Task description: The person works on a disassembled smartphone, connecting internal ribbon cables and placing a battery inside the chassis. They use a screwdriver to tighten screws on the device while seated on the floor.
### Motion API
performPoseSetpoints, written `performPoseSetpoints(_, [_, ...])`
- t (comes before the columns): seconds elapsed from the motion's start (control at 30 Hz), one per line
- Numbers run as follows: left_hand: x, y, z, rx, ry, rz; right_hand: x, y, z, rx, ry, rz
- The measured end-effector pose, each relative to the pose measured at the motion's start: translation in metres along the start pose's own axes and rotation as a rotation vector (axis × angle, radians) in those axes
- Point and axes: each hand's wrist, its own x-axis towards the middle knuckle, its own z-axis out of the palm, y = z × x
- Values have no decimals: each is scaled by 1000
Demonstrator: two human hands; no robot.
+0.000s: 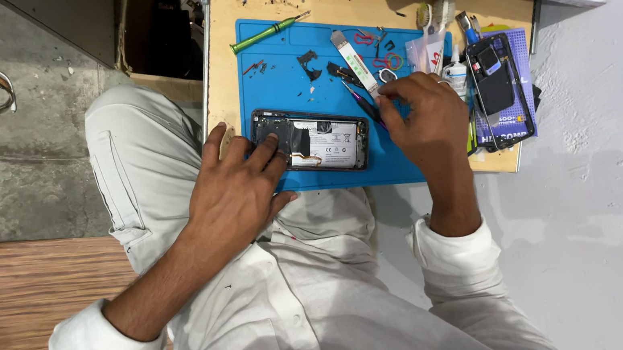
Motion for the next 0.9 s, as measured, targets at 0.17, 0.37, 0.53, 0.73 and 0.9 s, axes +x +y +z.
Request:
performPoseSetpoints(0.17, [-3,-2,3,-2,35,12,-11,2,-4,-9,-103,174])
performPoseSetpoints(0.37, [-1,-2,5,-13,36,18,6,-11,1,-34,-99,-28])
performPoseSetpoints(0.53, [-4,0,9,-46,94,5,71,-27,37,51,-56,-428])
performPoseSetpoints(0.73, [-2,2,13,-49,71,-44,134,-39,85,-141,-196,-653])
performPoseSetpoints(0.9, [-3,1,17,-50,52,-44,135,-39,92,-114,-203,-622])
